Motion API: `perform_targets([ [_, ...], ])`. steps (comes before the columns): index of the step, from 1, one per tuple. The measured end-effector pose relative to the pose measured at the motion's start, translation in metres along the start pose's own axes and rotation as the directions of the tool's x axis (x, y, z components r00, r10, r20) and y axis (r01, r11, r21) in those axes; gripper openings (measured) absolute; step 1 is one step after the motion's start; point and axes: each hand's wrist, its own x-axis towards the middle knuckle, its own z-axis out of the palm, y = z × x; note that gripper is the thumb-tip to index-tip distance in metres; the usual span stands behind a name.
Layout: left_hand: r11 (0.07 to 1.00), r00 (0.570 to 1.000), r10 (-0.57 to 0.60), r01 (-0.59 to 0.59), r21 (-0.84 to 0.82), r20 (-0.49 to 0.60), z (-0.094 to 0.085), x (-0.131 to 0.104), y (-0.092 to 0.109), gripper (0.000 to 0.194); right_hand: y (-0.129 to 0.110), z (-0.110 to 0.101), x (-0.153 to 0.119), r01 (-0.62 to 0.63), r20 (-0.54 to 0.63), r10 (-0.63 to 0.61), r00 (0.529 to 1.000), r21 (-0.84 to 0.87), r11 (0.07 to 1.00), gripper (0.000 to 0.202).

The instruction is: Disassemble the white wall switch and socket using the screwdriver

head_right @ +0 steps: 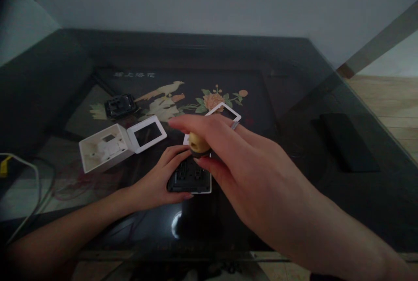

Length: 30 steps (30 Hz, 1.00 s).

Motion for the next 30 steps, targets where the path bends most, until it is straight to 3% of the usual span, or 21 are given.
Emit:
perform_targets([
  [3, 1.000, 1.000, 0.002, -0.002, -0.013, -0.009, 0.001, 0.000, -0.001, 0.092, 0.003, 0.000, -0.002, 0.079, 0.027, -0.080, 0.996, 0.032, 0.996, 0.029],
  [8, 1.000, 1.000, 0.007, -0.007, -0.022, -0.011, 0.001, 0.000, -0.002, 0.091, 0.002, 0.010, -0.001, 0.067, -0.171, -0.087, 0.981, -0.118, 0.991, 0.025],
  [11, 1.000, 1.000, 0.008, -0.008, -0.012, -0.006, 0.000, 0.000, -0.001, 0.090, 0.001, 0.006, 0.000, 0.018, -0.095, -0.020, 0.995, -0.020, 1.000, 0.036],
  [15, 1.000, 1.000, 0.004, -0.004, -0.008, -0.006, 0.000, 0.000, 0.000, 0.092, 0.003, -0.002, -0.002, 0.043, 0.024, -0.044, 0.999, 0.050, 0.998, 0.034],
  [21, 1.000, 1.000, 0.000, 0.000, -0.018, -0.001, 0.000, 0.000, -0.001, 0.089, 0.003, 0.008, 0.000, 0.084, -0.174, -0.102, 0.979, -0.107, 0.991, 0.022],
  [23, 1.000, 1.000, 0.007, -0.007, -0.014, -0.004, -0.001, 0.000, -0.001, 0.090, 0.002, 0.007, 0.001, 0.046, -0.158, -0.059, 0.986, -0.084, 0.995, 0.027],
  [26, 1.000, 1.000, 0.009, -0.009, -0.011, 0.001, -0.001, 0.000, -0.001, 0.092, 0.003, 0.000, 0.001, 0.003, -0.044, -0.002, 0.999, 0.012, 1.000, 0.035],
  [28, 1.000, 1.000, 0.005, -0.005, -0.008, 0.002, 0.000, 0.000, -0.001, 0.092, 0.004, -0.002, 0.001, 0.025, 0.018, -0.026, 1.000, 0.051, 0.998, 0.036],
  [30, 1.000, 1.000, 0.002, -0.002, -0.012, -0.005, 0.001, -0.001, -0.002, 0.092, 0.005, 0.000, 0.001, 0.066, -0.008, -0.065, 0.998, 0.020, 0.998, 0.030],
])
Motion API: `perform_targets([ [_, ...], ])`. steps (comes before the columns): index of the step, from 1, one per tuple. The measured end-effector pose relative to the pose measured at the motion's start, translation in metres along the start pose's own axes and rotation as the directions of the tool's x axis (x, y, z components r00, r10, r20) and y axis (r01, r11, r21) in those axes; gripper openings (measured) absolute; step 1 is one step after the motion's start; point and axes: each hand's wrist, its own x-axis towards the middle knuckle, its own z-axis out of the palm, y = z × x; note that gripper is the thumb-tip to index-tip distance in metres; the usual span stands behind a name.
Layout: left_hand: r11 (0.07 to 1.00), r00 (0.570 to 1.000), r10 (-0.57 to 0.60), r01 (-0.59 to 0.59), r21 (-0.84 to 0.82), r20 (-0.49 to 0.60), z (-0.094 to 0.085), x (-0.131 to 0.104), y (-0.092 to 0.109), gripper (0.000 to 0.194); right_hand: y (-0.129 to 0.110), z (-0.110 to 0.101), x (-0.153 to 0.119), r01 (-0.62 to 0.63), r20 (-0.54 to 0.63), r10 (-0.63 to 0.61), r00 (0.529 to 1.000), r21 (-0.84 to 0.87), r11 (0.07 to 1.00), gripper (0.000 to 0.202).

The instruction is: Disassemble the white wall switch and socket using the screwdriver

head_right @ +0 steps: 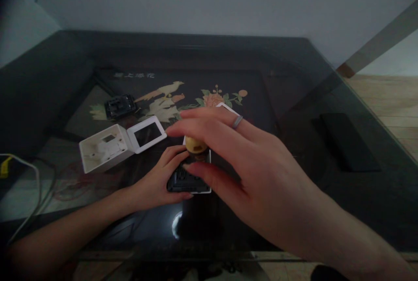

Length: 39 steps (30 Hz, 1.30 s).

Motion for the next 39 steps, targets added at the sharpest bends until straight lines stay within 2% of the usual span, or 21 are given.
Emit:
perform_targets([
  [2, 1.000, 1.000, 0.000, 0.000, -0.009, -0.008, 0.000, 0.000, 0.000, 0.093, -0.001, 0.006, 0.000, 0.016, -0.093, -0.023, 0.995, -0.074, 0.997, 0.024],
  [4, 1.000, 1.000, -0.008, 0.008, -0.012, -0.004, 0.000, 0.000, 0.001, 0.092, -0.004, 0.011, 0.001, -0.018, -0.171, -0.004, 0.985, -0.126, 0.992, 0.018],
  [6, 1.000, 1.000, -0.016, 0.016, -0.006, 0.002, -0.001, 0.001, 0.002, 0.091, -0.006, 0.012, 0.001, -0.059, -0.189, 0.034, 0.981, -0.127, 0.990, 0.021],
  [8, 1.000, 1.000, -0.013, 0.013, -0.004, 0.007, -0.002, 0.001, 0.003, 0.090, -0.006, 0.008, 0.000, -0.108, -0.164, 0.092, 0.982, -0.088, 0.990, 0.031],
  [10, 1.000, 1.000, -0.003, 0.003, -0.004, 0.006, -0.002, 0.001, 0.002, 0.091, -0.004, 0.003, -0.001, -0.114, -0.090, 0.112, 0.990, -0.018, 0.993, 0.036],
  [13, 1.000, 1.000, 0.013, -0.013, 0.003, -0.004, -0.001, 0.001, 0.001, 0.092, 0.000, -0.001, -0.002, -0.041, 0.010, 0.040, 0.999, 0.048, 0.998, 0.034],
  [15, 1.000, 1.000, 0.017, -0.017, 0.005, -0.008, 0.000, 0.001, 0.000, 0.092, 0.001, 0.002, -0.001, -0.001, -0.022, 0.001, 1.000, 0.011, 1.000, 0.029],
  [18, 1.000, 1.000, 0.002, -0.002, -0.006, 0.004, 0.000, 0.001, 0.001, 0.090, -0.002, 0.010, 0.001, -0.006, -0.146, -0.006, 0.989, -0.084, 0.996, 0.022],
  [20, 1.000, 1.000, -0.002, 0.002, -0.007, 0.006, -0.001, 0.001, 0.001, 0.090, -0.004, 0.012, 0.002, -0.018, -0.164, 0.002, 0.986, -0.096, 0.995, 0.027],
  [24, 1.000, 1.000, 0.007, -0.007, 0.003, 0.003, -0.002, 0.001, 0.001, 0.092, -0.003, 0.003, 0.000, -0.077, -0.040, 0.077, 0.996, 0.003, 0.997, 0.039],
  [27, 1.000, 1.000, 0.009, -0.009, 0.012, -0.002, -0.001, 0.000, 0.000, 0.094, 0.000, 0.001, -0.002, -0.024, 0.030, 0.023, 0.999, 0.054, 0.998, 0.033],
  [30, 1.000, 1.000, 0.012, -0.012, 0.010, -0.008, 0.000, 0.000, 0.000, 0.092, 0.002, 0.009, 0.000, 0.068, -0.095, -0.069, 0.993, -0.014, 0.998, 0.026],
  [33, 1.000, 1.000, 0.012, -0.012, -0.001, -0.003, 0.000, 0.000, 0.000, 0.089, 0.000, 0.015, 0.001, 0.043, -0.180, -0.052, 0.982, -0.055, 0.998, 0.025],
  [36, 1.000, 1.000, 0.016, -0.016, 0.003, -0.003, -0.001, 0.001, 0.001, 0.091, -0.001, 0.011, -0.001, -0.043, -0.137, 0.045, 0.990, 0.014, 0.999, 0.034],
  [39, 1.000, 1.000, 0.016, -0.016, 0.003, 0.001, -0.001, 0.001, 0.001, 0.094, 0.001, 0.003, -0.003, -0.068, -0.018, 0.071, 0.997, 0.108, 0.992, 0.038],
])
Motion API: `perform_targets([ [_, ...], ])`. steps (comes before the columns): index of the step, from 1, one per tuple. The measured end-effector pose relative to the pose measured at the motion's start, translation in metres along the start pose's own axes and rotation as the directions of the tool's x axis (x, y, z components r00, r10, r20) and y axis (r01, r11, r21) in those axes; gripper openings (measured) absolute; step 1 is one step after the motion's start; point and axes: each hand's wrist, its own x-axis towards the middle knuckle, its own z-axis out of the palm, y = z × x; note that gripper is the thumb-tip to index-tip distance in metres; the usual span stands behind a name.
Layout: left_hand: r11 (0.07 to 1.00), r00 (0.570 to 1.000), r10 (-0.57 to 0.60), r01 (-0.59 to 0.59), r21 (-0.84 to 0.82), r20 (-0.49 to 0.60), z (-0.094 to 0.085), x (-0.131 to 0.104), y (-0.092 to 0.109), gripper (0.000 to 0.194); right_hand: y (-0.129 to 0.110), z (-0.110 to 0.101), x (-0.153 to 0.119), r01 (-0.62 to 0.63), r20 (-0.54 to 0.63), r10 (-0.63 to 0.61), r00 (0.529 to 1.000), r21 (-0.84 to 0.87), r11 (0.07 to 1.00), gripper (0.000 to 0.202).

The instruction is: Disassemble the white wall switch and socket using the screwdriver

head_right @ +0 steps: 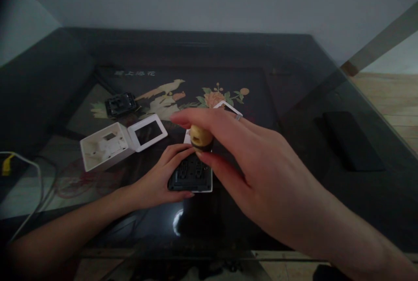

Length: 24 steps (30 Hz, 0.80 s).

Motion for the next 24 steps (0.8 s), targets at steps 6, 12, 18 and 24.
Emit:
perform_targets([
  [6, 1.000, 1.000, -0.006, 0.006, -0.010, -0.009, 0.001, 0.000, -0.001, 0.092, 0.002, 0.007, 0.004, 0.078, -0.053, -0.081, 0.995, -0.055, 0.995, 0.030],
  [12, 1.000, 1.000, -0.008, 0.008, -0.005, -0.006, 0.001, -0.001, -0.001, 0.092, 0.003, 0.008, 0.005, 0.036, -0.075, -0.041, 0.996, -0.067, 0.997, 0.038],
  [18, 1.000, 1.000, -0.005, 0.005, 0.002, -0.006, 0.002, -0.001, -0.002, 0.093, 0.004, 0.004, 0.003, 0.088, -0.006, -0.089, 0.996, -0.031, 0.996, 0.032],
  [24, 1.000, 1.000, -0.012, 0.012, -0.014, -0.008, 0.000, 0.000, 0.000, 0.090, -0.002, 0.013, 0.004, 0.074, -0.144, -0.098, 0.985, -0.165, 0.984, 0.026],
])
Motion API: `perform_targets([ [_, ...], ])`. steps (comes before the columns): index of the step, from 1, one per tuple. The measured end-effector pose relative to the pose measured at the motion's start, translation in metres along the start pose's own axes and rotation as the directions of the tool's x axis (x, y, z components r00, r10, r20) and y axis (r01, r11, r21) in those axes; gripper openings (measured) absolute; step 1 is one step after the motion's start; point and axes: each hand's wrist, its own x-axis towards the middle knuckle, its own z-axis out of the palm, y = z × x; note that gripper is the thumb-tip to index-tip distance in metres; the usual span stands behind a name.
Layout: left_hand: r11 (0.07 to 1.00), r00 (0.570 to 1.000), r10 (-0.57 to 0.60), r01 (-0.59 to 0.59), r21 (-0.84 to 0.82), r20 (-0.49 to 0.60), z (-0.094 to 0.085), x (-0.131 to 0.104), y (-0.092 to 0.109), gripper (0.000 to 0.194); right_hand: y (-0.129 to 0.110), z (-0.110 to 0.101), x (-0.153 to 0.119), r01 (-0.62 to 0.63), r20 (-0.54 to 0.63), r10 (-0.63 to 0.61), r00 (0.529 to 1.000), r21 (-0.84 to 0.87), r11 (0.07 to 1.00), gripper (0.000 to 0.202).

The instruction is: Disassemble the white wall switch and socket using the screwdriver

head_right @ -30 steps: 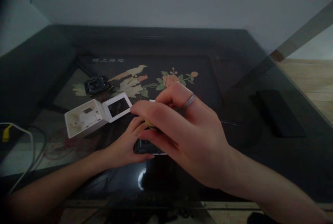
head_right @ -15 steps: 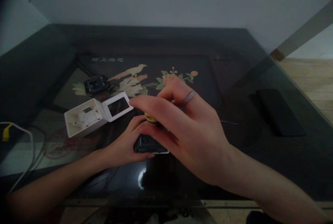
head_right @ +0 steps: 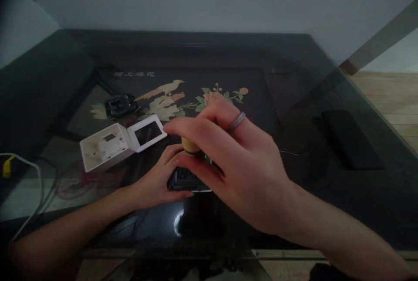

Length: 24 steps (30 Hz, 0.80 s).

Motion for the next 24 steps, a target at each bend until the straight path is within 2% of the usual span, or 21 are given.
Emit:
perform_targets([
  [3, 1.000, 1.000, 0.005, -0.005, 0.007, 0.002, 0.000, 0.000, 0.000, 0.093, -0.001, -0.007, 0.000, -0.070, 0.107, 0.065, 0.992, 0.045, 0.997, 0.037],
  [6, 1.000, 1.000, 0.009, -0.009, 0.008, -0.001, 0.001, 0.000, -0.001, 0.093, 0.001, -0.011, -0.001, -0.063, 0.177, 0.045, 0.983, 0.101, 0.993, 0.037],
  [8, 1.000, 1.000, 0.008, -0.008, 0.010, -0.002, 0.001, 0.000, -0.001, 0.091, 0.002, -0.008, -0.002, -0.024, 0.141, 0.013, 0.990, 0.081, 0.996, 0.031],
  [12, 1.000, 1.000, 0.004, -0.004, 0.006, 0.000, 0.000, 0.000, 0.000, 0.089, 0.003, -0.001, -0.001, -0.012, -0.012, 0.012, 1.000, -0.012, 1.000, 0.021],
  [14, 1.000, 1.000, 0.001, -0.001, 0.003, 0.003, 0.000, 0.000, 0.001, 0.089, 0.003, -0.002, -0.001, -0.021, 0.013, 0.020, 1.000, 0.052, 0.998, 0.025],
  [17, 1.000, 1.000, 0.006, -0.006, 0.006, 0.002, 0.000, 0.000, 0.001, 0.092, 0.004, -0.009, 0.000, -0.052, 0.142, 0.024, 0.990, 0.200, 0.978, 0.038],
  [19, 1.000, 1.000, 0.006, -0.006, 0.003, -0.003, 0.000, 0.000, 0.000, 0.094, 0.004, -0.012, -0.001, -0.078, 0.202, 0.032, 0.979, 0.222, 0.972, 0.039],
  [21, 1.000, 1.000, -0.001, 0.001, -0.001, -0.006, 0.001, 0.000, -0.001, 0.094, 0.004, -0.011, 0.000, -0.063, 0.183, 0.030, 0.983, 0.176, 0.982, 0.031],
  [24, 1.000, 1.000, -0.009, 0.009, 0.002, 0.000, 0.001, -0.001, 0.000, 0.091, 0.003, -0.005, 0.000, -0.037, 0.089, 0.030, 0.996, 0.080, 0.996, 0.025],
])
